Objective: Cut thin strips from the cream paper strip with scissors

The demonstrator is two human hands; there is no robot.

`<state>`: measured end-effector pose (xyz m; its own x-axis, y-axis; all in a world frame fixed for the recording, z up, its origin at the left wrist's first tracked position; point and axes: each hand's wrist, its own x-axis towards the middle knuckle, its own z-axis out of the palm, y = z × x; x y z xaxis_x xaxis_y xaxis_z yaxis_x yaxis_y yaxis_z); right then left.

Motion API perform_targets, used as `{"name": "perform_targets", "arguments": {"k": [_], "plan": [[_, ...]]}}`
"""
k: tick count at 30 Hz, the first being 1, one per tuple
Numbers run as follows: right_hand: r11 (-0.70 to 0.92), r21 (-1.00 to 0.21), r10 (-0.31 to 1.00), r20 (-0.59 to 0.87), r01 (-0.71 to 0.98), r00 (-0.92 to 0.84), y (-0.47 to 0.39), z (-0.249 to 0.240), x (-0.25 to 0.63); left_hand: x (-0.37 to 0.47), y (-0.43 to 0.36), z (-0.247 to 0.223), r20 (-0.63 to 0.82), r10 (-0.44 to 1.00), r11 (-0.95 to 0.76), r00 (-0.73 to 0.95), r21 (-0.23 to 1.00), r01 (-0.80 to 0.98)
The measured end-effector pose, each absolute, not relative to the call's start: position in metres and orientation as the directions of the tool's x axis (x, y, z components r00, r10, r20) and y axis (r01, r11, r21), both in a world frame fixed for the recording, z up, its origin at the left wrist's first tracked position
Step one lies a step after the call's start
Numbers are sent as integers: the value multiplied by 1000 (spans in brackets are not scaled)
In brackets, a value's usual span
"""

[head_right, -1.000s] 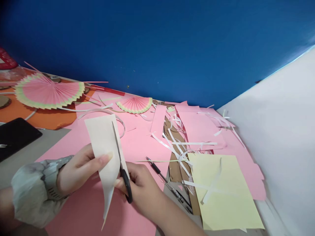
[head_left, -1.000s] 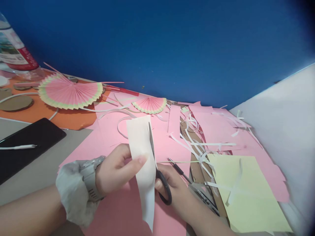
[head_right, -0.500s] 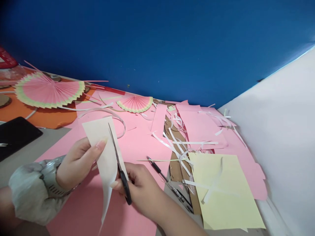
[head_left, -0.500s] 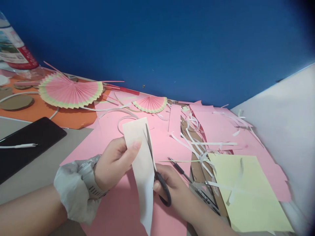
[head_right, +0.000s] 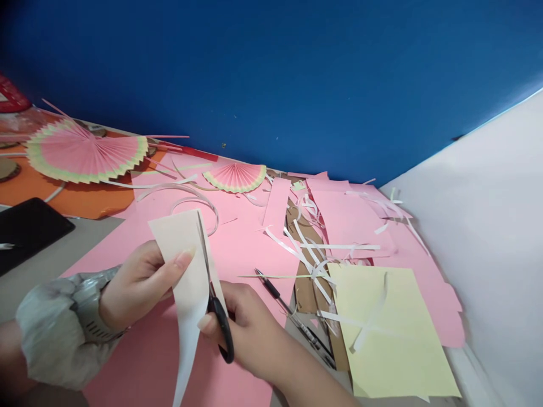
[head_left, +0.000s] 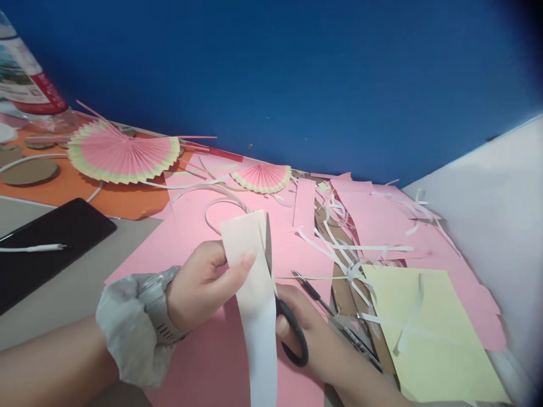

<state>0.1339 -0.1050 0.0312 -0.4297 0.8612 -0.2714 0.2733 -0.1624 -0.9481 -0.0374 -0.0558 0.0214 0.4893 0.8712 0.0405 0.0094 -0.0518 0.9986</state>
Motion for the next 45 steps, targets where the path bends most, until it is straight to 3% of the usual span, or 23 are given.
{"name": "perform_targets", "arguments": {"k": [33, 45], "plan": [[-264, -963, 807, -249, 50, -536, -101, 29, 131, -38, -55, 20, 42, 873, -56, 485, 998, 14], [-279, -960, 807, -254, 35, -533, -99, 28, 131, -38, -55, 20, 52, 864, -16, 501, 997, -75]]}}
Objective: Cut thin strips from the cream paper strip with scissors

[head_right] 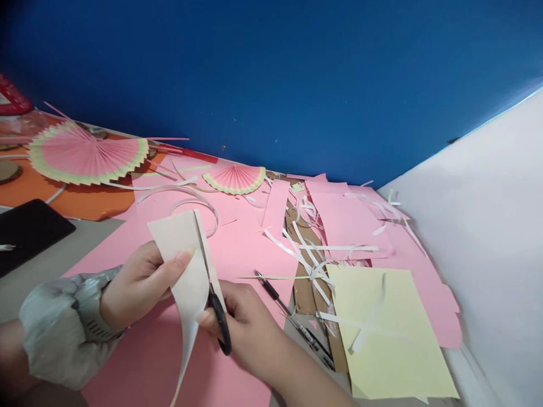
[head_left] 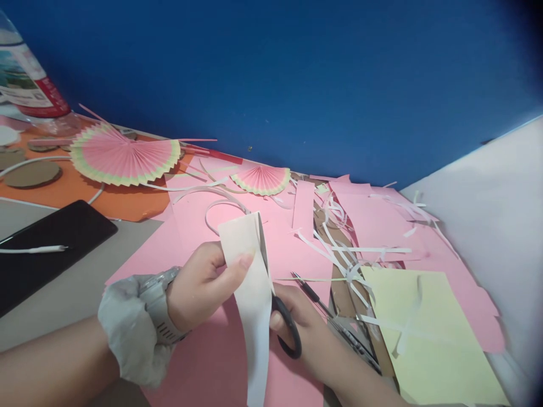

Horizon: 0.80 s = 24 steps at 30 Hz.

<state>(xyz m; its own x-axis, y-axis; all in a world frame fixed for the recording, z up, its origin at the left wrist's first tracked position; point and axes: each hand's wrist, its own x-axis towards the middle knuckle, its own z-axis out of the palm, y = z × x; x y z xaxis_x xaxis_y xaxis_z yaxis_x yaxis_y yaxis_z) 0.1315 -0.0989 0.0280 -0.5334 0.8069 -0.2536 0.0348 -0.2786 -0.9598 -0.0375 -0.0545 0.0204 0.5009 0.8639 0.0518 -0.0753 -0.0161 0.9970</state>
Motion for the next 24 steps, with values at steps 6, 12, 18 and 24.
{"name": "perform_targets", "arguments": {"k": [6, 12, 18, 24], "plan": [[-290, -957, 810, -262, 31, -525, -100, 27, 130, -37, -55, 19, 36, 873, -5, 487, 998, -64], [-304, -952, 807, -278, 38, -522, -99, 29, 130, -37, -55, 19, 36, 878, -9, 477, 998, -58], [-301, -953, 814, -267, 19, -516, -99, 30, 128, -37, -55, 19, 40, 871, 2, 489, 996, -85], [-303, -952, 811, -282, 45, -512, -99, 29, 129, -38, -56, 18, 15, 876, 26, 483, 997, -78]]}}
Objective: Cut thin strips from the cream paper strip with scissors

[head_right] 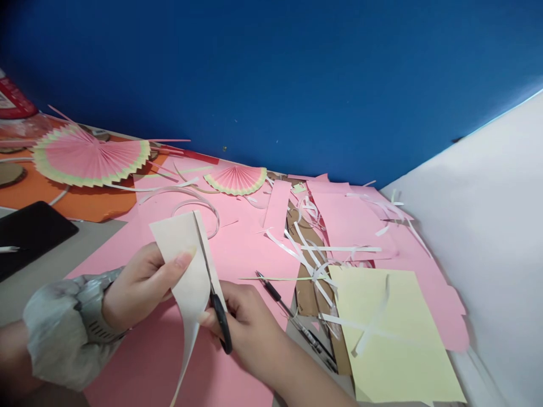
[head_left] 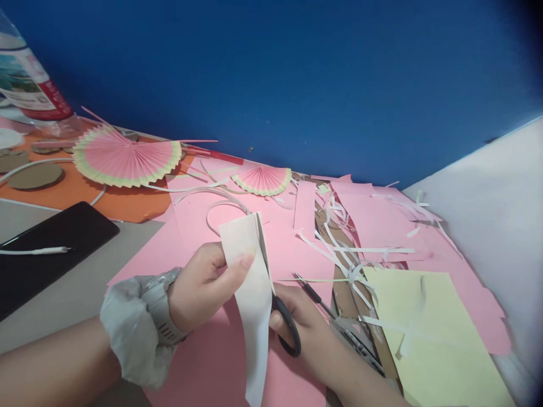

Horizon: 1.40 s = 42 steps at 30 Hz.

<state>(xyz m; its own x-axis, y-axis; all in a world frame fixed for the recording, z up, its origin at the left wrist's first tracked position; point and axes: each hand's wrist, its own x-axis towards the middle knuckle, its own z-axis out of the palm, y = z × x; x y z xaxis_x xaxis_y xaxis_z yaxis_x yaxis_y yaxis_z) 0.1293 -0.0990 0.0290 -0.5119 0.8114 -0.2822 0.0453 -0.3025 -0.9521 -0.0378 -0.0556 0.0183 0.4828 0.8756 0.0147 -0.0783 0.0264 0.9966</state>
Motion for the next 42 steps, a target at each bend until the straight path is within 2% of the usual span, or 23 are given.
{"name": "perform_targets", "arguments": {"k": [8, 15, 22, 36, 42], "plan": [[-304, -951, 811, -287, 52, -510, -98, 30, 129, -37, -55, 19, -8, 872, 44, 490, 997, -62], [-309, -950, 813, -280, 28, -511, -99, 26, 129, -37, -56, 23, 18, 885, -17, 466, 1000, -7], [-356, -934, 795, -323, 35, -514, -99, 27, 129, -37, -56, 20, 9, 875, 35, 485, 996, -81], [-372, -928, 794, -304, -25, -526, -101, 23, 130, -37, -56, 22, 4, 888, -7, 459, 1000, 5], [-383, -923, 794, -317, -22, -520, -100, 23, 130, -36, -56, 24, 9, 876, 20, 482, 998, -56]]}}
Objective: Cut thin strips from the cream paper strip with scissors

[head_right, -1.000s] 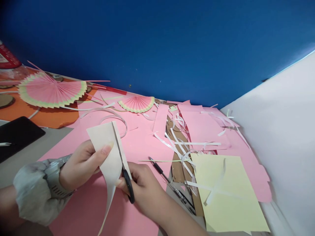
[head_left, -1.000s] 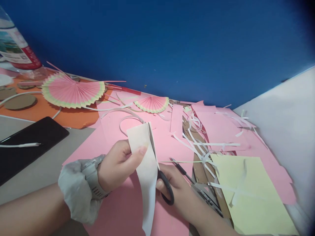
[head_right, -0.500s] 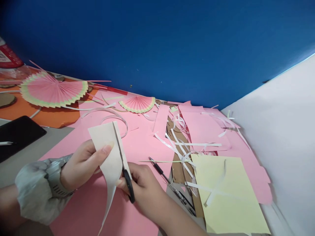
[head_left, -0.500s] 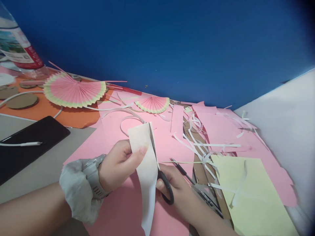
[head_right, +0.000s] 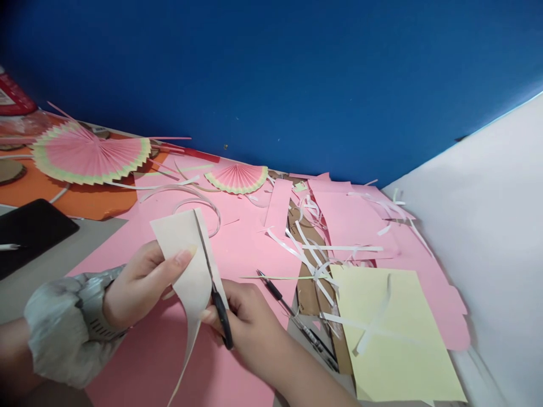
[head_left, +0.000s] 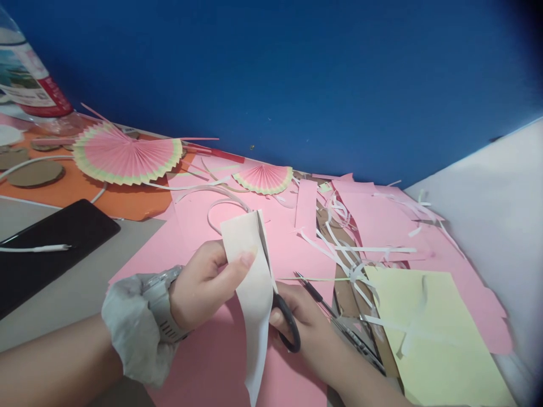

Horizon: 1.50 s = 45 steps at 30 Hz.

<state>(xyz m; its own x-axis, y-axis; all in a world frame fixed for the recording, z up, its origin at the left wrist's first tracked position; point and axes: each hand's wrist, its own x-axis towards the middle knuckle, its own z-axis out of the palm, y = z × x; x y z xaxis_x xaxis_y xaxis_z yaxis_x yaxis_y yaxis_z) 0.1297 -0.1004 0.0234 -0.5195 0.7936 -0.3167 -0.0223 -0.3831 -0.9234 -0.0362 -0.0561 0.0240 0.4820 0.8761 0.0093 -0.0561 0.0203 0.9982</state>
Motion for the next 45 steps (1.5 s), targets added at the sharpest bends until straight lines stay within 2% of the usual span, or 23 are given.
{"name": "perform_targets", "arguments": {"k": [5, 8, 11, 16, 22, 29, 36, 45], "plan": [[-399, -916, 790, -322, -39, -521, -100, 23, 130, -38, -57, 19, 22, 872, 9, 490, 998, -61], [-407, -913, 788, -334, -30, -518, -100, 24, 129, -37, -56, 14, 33, 942, 28, 333, 984, -177], [-420, -907, 780, -343, -31, -523, -100, 24, 129, -36, -53, 14, 34, 967, 4, 251, 989, -149], [-383, -923, 769, -338, 32, -542, -100, 23, 131, -37, -53, 19, 42, 955, -24, 293, 998, -65], [-253, -961, 788, -271, 110, -552, -101, 28, 131, -38, -54, 22, 23, 917, -37, 397, 999, 29], [-131, -957, 842, -246, 259, -480, -104, 31, 133, -38, -55, 22, 27, 889, -53, 456, 998, 44], [-42, -929, 844, -230, 368, -484, -104, 31, 138, -38, -53, 21, 44, 868, -59, 494, 998, 15], [-12, -918, 868, -207, 398, -451, -104, 32, 137, -38, -53, 20, 43, 847, -44, 530, 999, -9]]}}
